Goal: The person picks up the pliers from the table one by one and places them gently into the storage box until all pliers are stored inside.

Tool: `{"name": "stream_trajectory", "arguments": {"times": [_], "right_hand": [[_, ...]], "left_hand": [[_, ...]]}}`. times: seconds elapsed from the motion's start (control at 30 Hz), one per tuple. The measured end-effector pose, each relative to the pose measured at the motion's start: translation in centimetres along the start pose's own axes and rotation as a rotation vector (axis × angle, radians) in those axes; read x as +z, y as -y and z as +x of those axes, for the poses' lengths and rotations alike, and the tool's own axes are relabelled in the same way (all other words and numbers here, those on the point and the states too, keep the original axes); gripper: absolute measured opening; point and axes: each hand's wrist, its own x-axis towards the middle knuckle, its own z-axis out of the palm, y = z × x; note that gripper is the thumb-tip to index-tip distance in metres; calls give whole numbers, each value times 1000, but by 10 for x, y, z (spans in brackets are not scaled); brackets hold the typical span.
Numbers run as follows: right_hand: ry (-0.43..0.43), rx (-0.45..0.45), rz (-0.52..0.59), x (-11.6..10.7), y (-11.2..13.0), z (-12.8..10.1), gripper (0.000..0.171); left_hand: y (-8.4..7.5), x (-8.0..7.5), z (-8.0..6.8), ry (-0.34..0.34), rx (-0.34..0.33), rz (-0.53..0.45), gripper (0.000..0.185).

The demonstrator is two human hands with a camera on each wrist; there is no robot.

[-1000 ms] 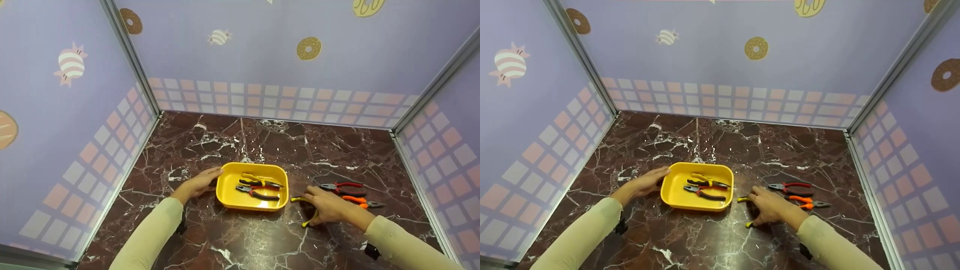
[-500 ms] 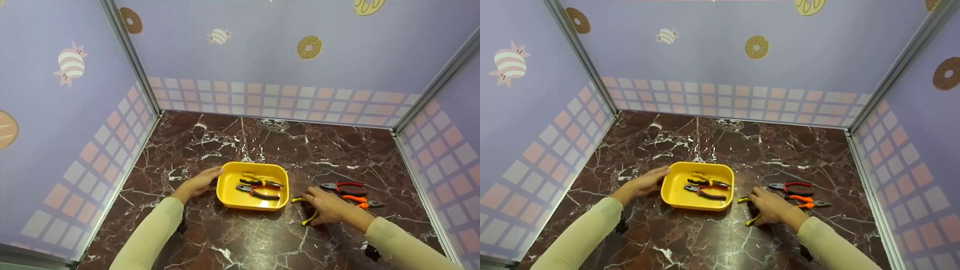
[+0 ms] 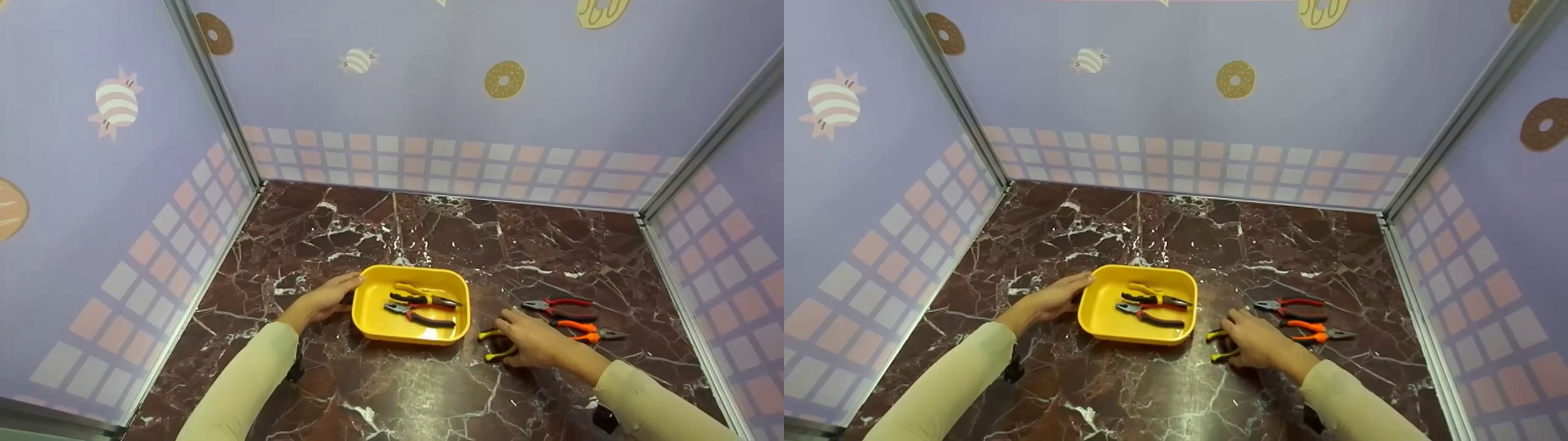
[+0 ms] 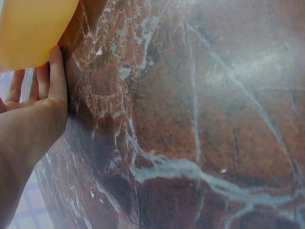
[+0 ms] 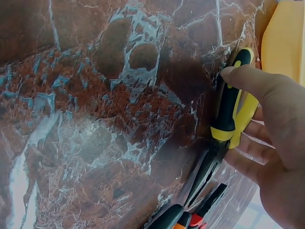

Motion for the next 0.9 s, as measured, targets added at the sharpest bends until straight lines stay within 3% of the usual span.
{"name": "stream_trajectory", "arguments": {"times": [0.5,0.9], "right_hand": [[-2,-37,-42,0,0,1,59],[-21,-21,-28,-13,-2,8,58]], "left_hand": [[2,-1,2,4,10,-35,60],[-2,2,-3,-2,-4,-23,63]]}}
